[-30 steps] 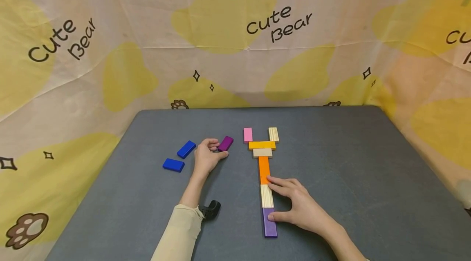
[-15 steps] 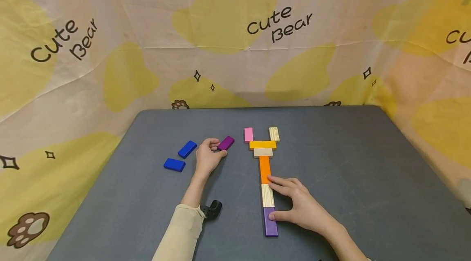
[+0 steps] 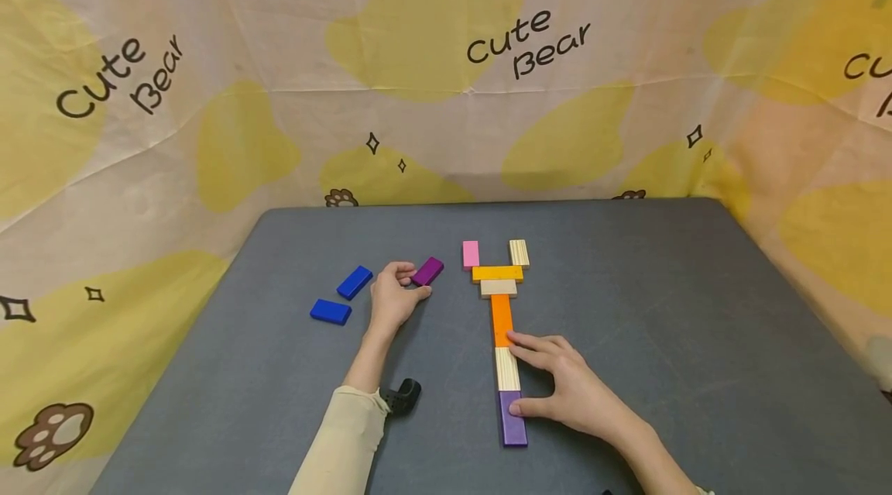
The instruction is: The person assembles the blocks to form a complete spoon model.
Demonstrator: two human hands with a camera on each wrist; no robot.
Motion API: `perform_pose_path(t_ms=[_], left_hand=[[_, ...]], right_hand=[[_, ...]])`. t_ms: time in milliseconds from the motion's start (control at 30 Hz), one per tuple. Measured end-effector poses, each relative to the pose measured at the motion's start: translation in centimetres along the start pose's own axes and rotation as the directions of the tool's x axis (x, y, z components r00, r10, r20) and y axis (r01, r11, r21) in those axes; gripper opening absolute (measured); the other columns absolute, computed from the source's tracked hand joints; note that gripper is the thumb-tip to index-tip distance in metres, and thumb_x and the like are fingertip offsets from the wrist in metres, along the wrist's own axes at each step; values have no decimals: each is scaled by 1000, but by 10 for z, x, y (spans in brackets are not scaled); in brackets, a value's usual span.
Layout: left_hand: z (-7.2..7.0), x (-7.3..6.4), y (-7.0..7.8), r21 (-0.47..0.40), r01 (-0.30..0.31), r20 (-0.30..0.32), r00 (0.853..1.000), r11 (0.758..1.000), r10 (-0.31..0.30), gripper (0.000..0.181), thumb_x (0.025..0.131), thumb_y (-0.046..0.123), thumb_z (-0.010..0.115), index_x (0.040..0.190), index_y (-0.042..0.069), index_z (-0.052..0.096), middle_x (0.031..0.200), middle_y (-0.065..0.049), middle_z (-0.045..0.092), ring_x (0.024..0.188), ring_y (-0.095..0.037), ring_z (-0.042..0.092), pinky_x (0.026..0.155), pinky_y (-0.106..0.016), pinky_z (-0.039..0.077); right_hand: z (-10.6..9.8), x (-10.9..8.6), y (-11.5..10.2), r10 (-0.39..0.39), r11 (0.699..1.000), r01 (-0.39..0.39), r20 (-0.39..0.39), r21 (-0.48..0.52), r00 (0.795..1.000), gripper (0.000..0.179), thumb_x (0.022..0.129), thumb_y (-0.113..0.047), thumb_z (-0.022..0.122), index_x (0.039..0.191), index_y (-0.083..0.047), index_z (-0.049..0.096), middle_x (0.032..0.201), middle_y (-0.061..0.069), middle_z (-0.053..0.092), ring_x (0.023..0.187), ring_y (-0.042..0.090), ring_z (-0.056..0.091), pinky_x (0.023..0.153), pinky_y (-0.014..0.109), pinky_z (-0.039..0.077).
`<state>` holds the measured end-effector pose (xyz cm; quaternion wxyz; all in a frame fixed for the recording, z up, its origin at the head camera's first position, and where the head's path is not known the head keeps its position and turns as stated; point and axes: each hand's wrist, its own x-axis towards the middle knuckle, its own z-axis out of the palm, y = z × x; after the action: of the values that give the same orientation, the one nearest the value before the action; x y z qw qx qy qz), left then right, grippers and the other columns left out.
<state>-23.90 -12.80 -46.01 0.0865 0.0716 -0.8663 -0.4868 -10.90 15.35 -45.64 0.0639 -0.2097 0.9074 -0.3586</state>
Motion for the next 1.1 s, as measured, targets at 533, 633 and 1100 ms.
perform_pose_path(t_ms=[533, 633, 1100], left_hand=[[-1, -2, -1, -20, -23, -10, 1000, 1000, 23, 43, 76, 7, 85, 114, 0, 65, 107, -14, 68, 99, -28, 61, 92, -44, 41], [-2, -1, -1, -24, -35, -13, 999, 999, 34, 42, 78, 7, 84, 114, -1, 65, 107, -15, 68, 99, -29, 62, 91, -45, 42], [-5, 3, -6, -28, -42, 29, 999, 999, 43, 37, 84, 12, 79, 117, 1, 66, 109, -13, 69, 96, -26, 62, 84, -41, 48]], right_hand=[[0, 0, 0, -10, 1000, 10, 5, 10, 1000, 83, 72, -57, 81, 140, -15, 57, 148, -12, 43, 121, 15, 39, 99, 52, 38], [-1, 0, 1, -28, 1000, 28, -3, 14, 1000, 83, 73, -56, 82, 140, -14, 57, 148, -11, 43, 121, 15, 38, 99, 52, 38], [0, -1, 2, -34, 999, 34, -4, 10, 999, 84, 73, -57, 80, 141, -14, 56, 149, -12, 42, 122, 15, 38, 99, 52, 38]])
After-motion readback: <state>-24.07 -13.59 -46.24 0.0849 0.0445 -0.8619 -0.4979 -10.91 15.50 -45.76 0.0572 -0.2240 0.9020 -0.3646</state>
